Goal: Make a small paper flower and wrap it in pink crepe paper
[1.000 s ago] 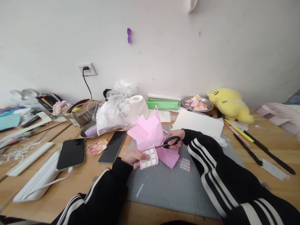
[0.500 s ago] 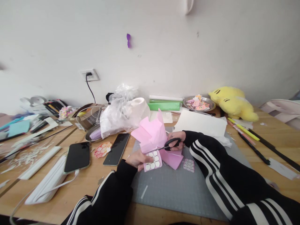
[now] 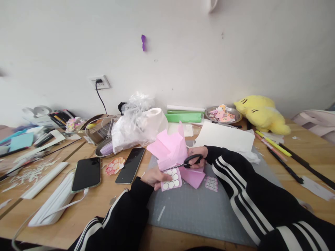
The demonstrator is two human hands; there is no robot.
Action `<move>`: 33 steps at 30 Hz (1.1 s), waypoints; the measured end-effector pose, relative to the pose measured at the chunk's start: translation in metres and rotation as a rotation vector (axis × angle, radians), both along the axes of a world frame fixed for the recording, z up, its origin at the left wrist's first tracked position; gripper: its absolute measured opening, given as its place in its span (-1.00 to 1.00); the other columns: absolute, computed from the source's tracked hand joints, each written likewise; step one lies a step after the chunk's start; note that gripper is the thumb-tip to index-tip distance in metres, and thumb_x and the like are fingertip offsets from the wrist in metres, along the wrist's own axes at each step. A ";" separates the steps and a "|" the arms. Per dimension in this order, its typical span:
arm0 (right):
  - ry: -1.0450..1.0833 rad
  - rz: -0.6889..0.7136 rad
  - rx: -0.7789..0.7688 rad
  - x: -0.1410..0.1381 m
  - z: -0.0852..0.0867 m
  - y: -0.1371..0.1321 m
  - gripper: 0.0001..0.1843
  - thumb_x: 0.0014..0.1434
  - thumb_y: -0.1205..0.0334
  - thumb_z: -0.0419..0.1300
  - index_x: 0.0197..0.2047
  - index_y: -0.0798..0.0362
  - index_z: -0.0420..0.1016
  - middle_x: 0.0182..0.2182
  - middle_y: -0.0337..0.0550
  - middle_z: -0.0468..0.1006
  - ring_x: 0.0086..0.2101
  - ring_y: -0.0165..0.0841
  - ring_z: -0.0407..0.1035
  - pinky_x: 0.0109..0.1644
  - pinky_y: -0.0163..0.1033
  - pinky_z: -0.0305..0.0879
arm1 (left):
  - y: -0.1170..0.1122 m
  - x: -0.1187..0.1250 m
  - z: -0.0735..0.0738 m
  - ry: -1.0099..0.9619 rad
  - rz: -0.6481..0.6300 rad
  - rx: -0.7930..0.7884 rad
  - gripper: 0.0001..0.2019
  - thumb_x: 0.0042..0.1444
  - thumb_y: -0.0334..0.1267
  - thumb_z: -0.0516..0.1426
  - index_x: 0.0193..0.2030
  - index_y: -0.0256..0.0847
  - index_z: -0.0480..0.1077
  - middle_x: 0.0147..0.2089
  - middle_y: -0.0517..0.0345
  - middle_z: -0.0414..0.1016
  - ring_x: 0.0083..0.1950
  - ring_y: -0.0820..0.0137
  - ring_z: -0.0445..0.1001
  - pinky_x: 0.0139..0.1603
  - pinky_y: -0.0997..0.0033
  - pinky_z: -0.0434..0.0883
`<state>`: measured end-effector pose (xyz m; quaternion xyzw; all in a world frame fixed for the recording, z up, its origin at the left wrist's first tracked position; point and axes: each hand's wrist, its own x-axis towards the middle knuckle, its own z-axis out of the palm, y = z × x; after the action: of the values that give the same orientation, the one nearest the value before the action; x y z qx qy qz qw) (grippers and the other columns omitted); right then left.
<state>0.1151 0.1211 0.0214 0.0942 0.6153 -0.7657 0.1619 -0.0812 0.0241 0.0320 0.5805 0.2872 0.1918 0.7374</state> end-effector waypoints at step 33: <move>0.013 -0.039 0.027 0.002 -0.006 0.000 -0.58 -0.10 -0.02 0.19 -0.61 0.21 0.27 -0.88 -0.38 0.15 -0.86 -0.59 -0.02 -0.88 -0.49 -0.12 | -0.002 0.002 -0.008 -0.065 0.062 -0.062 -0.71 -0.28 -0.13 0.24 -0.64 -0.36 0.33 -0.93 0.32 0.14 -0.90 0.66 -0.06 -0.89 0.61 -0.14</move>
<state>0.1175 0.1208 0.0157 0.1033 0.6249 -0.7608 0.1416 -0.0796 0.0221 0.0244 0.5416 0.2867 0.2242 0.7578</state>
